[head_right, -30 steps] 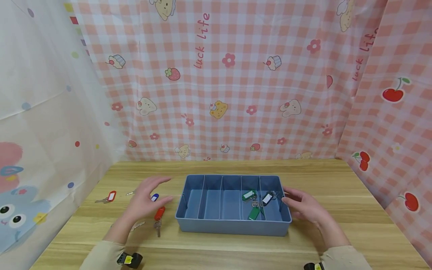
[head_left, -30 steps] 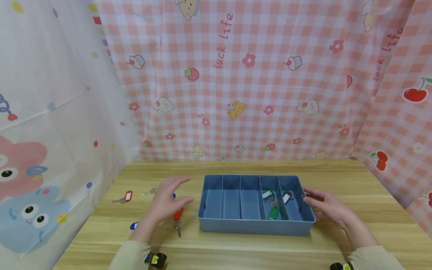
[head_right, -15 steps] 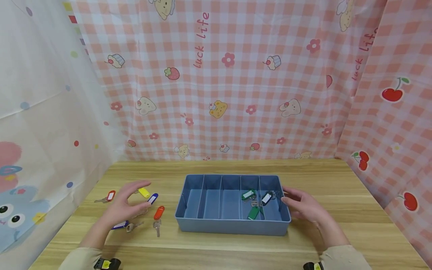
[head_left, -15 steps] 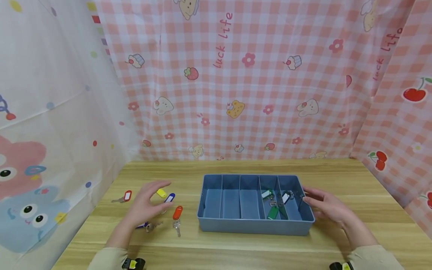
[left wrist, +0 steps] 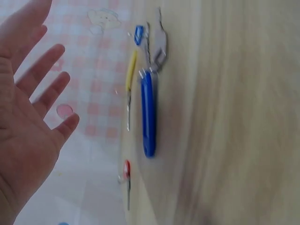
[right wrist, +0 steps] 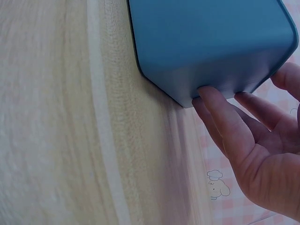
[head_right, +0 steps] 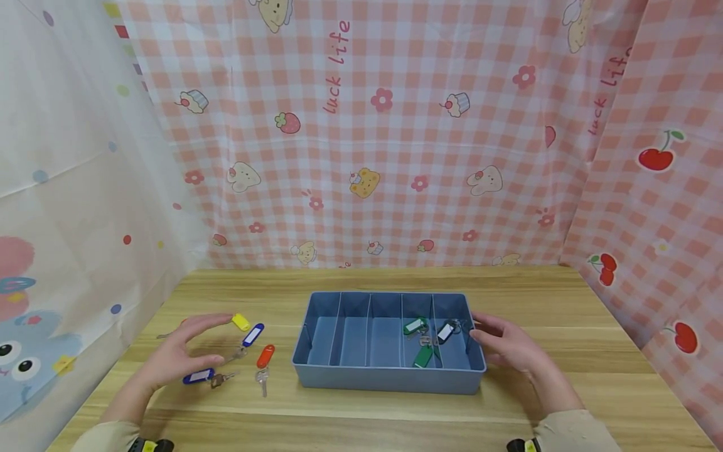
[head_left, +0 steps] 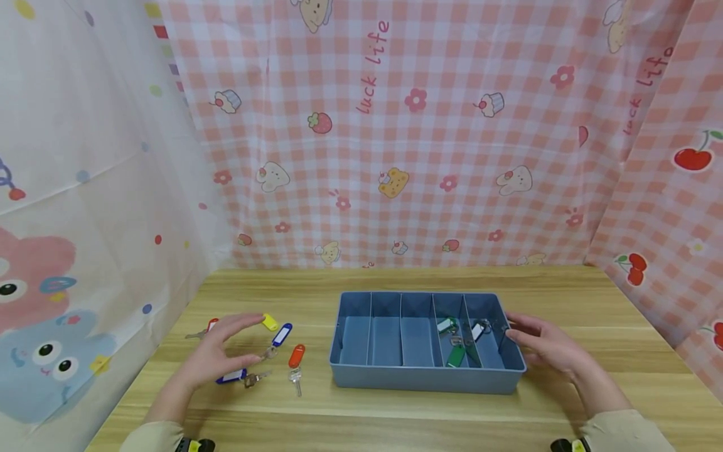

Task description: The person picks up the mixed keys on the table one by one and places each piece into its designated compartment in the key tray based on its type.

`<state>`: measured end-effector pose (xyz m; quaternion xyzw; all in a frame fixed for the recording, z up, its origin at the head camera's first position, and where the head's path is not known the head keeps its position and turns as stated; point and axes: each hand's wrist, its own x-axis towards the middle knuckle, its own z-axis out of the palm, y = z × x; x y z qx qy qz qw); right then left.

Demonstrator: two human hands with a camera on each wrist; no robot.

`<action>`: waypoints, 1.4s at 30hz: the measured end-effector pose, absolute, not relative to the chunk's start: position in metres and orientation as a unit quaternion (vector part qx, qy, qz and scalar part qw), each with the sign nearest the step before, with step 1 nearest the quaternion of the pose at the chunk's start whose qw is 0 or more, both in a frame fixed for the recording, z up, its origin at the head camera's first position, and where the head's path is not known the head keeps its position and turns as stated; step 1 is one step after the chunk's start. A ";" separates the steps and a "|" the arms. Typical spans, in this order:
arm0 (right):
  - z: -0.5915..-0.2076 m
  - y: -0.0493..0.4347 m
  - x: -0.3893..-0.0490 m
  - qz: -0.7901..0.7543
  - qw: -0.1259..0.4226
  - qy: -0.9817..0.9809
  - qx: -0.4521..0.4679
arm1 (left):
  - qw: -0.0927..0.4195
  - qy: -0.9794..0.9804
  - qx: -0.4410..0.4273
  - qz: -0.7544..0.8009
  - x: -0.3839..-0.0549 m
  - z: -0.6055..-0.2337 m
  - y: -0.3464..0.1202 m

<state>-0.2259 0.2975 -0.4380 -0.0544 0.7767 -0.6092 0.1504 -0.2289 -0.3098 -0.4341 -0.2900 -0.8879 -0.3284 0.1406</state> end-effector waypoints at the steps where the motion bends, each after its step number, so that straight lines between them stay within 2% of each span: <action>1: -0.438 0.297 -0.226 -0.610 0.150 0.776 -0.055 | 0.145 -0.887 -0.299 -0.321 -0.228 -0.435 -0.312; 18: -0.439 0.298 -0.226 -0.609 0.157 0.776 -0.049 | 0.105 -0.909 -0.317 -0.250 -0.219 -0.448 -0.341; 27: -0.438 0.298 -0.226 -0.607 0.155 0.778 -0.048 | 0.110 -0.900 -0.358 -0.223 -0.220 -0.452 -0.346; 35: -0.438 0.298 -0.226 -0.610 0.155 0.776 -0.055 | 0.061 -0.911 -0.338 -0.228 -0.221 -0.456 -0.349; 42: -0.437 0.298 -0.226 -0.611 0.156 0.774 -0.055 | 0.059 -0.890 -0.362 -0.270 -0.223 -0.461 -0.353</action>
